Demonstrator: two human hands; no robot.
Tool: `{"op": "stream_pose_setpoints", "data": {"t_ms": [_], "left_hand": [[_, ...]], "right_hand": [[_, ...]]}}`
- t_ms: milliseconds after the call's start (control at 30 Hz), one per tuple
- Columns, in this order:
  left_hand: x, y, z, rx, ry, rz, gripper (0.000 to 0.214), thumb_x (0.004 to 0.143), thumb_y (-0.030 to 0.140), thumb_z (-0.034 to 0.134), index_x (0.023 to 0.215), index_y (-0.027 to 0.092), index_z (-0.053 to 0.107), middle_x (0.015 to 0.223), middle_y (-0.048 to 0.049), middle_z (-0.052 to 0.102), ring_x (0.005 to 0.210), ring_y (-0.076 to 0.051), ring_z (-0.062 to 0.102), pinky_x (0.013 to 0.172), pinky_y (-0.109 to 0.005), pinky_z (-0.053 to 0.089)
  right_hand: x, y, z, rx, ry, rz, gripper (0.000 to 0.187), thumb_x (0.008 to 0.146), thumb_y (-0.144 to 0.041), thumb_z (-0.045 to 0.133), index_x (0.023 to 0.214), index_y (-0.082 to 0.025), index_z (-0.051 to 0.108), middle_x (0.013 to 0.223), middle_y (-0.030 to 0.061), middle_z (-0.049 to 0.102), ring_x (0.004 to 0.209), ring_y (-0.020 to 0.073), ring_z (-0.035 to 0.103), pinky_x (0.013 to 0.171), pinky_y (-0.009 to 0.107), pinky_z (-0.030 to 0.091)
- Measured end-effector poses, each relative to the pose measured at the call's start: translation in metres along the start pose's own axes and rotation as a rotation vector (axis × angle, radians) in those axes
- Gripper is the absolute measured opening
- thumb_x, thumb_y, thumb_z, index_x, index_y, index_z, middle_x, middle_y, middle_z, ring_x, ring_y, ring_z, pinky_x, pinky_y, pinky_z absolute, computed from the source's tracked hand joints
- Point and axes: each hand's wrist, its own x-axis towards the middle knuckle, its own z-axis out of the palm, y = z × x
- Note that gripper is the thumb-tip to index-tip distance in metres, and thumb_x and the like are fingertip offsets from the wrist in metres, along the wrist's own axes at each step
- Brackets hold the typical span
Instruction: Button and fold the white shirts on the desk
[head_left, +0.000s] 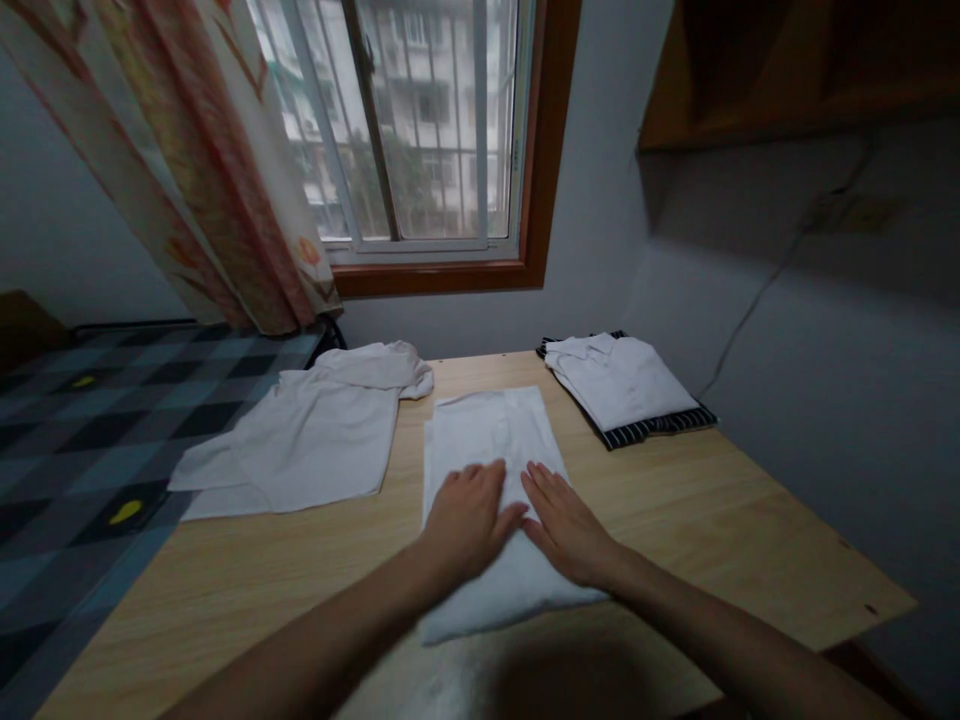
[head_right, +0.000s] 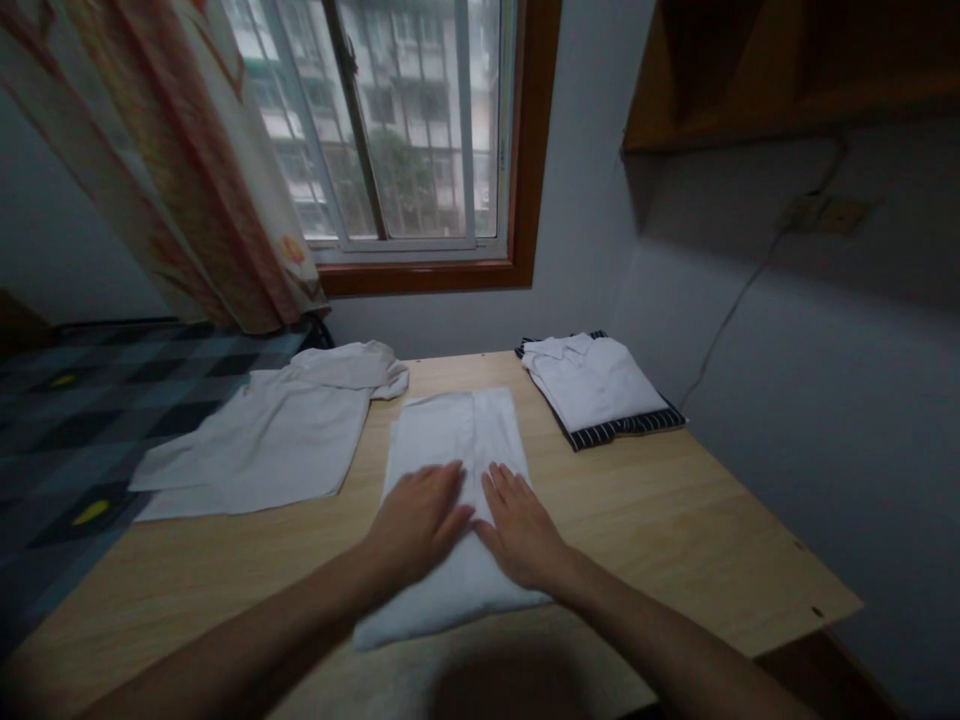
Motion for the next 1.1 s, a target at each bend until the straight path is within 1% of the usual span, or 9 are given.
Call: {"op": "stream_pose_setpoints", "data": {"t_ms": [100,200,367,567,700,800,933,1033,1100], "left_hand": [[0.036,-0.032,0.011,0.057,0.047,0.058,0.061,0.095,0.055,0.036,0.143,0.019,0.043,0.156,-0.0116,0.03,0.144,-0.035,0.022,0.114,-0.057,0.019],[0.054,-0.052,0.029,0.034,0.003,0.014,0.072,0.092,0.067,0.03,0.15,0.024,0.03,0.159,-0.0114,0.021,0.145,-0.037,0.017,0.114,-0.058,0.017],[0.056,-0.064,0.038,0.036,0.015,-0.151,0.086,0.086,0.076,0.024,0.153,0.021,0.023,0.158,-0.0171,0.02,0.145,-0.041,0.013,0.113,-0.061,0.012],[0.063,-0.088,0.038,0.049,-0.026,-0.216,0.093,0.086,0.076,0.024,0.153,0.012,0.023,0.158,-0.0225,0.015,0.145,-0.041,0.011,0.113,-0.057,0.014],[0.064,-0.09,0.034,0.052,-0.011,-0.195,0.085,0.09,0.07,0.027,0.151,0.011,0.027,0.157,-0.0225,0.017,0.145,-0.039,0.015,0.113,-0.056,0.017],[0.049,-0.079,0.017,0.032,-0.029,-0.082,0.075,0.093,0.063,0.029,0.148,0.012,0.033,0.156,-0.0204,0.023,0.145,-0.036,0.017,0.114,-0.057,0.015],[0.002,-0.075,-0.011,-0.158,-0.199,0.333,0.057,0.096,0.057,0.029,0.146,0.031,0.038,0.155,-0.0044,0.033,0.145,-0.025,0.024,0.117,-0.05,0.015],[-0.036,-0.088,-0.018,-0.324,-0.234,0.338,0.059,0.095,0.06,0.024,0.146,0.033,0.038,0.152,-0.0029,0.038,0.144,-0.024,0.026,0.118,-0.047,0.017],[-0.054,-0.094,-0.015,-0.365,-0.22,0.298,0.075,0.087,0.071,0.034,0.148,0.028,0.034,0.153,-0.0066,0.035,0.144,-0.027,0.025,0.117,-0.049,0.018]], "right_hand": [[0.004,0.003,-0.002,0.002,0.001,-0.044,0.062,0.096,-0.037,0.043,0.148,-0.004,0.032,0.155,0.0204,0.023,0.145,0.0294,0.018,0.118,0.05,0.022],[0.002,0.005,-0.008,0.03,-0.018,-0.08,0.064,0.095,-0.038,0.046,0.149,-0.009,0.029,0.155,0.0188,0.022,0.145,0.028,0.018,0.117,0.051,0.022],[-0.021,0.013,-0.021,0.093,-0.094,-0.105,0.066,0.092,-0.04,0.05,0.15,-0.014,0.03,0.156,0.0157,0.023,0.146,0.0268,0.018,0.118,0.051,0.019],[-0.069,0.016,-0.014,0.13,-0.088,-0.129,0.105,0.065,-0.053,0.077,0.15,-0.01,0.031,0.154,0.0207,0.027,0.143,0.0374,0.024,0.116,0.054,0.026],[-0.08,0.011,-0.009,0.043,0.052,-0.107,0.073,0.077,-0.04,0.071,0.14,-0.011,0.048,0.144,0.0201,0.045,0.133,0.0365,0.042,0.109,0.053,0.037],[-0.072,0.007,-0.021,0.042,0.115,-0.195,0.046,0.085,-0.036,0.064,0.125,-0.014,0.061,0.127,0.0181,0.062,0.117,0.0334,0.058,0.101,0.051,0.044],[-0.062,0.008,-0.042,0.136,0.216,-0.206,0.023,0.093,-0.032,0.051,0.098,-0.02,0.07,0.095,0.0127,0.073,0.089,0.0264,0.067,0.085,0.042,0.05],[-0.054,0.014,-0.055,0.272,0.34,-0.07,0.025,0.094,-0.035,0.048,0.091,-0.022,0.069,0.084,0.0092,0.072,0.08,0.0242,0.066,0.075,0.037,0.05],[-0.045,0.016,-0.062,0.393,0.431,0.052,0.025,0.092,-0.037,0.05,0.088,-0.023,0.069,0.083,0.007,0.072,0.077,0.0227,0.066,0.071,0.034,0.05]]}}
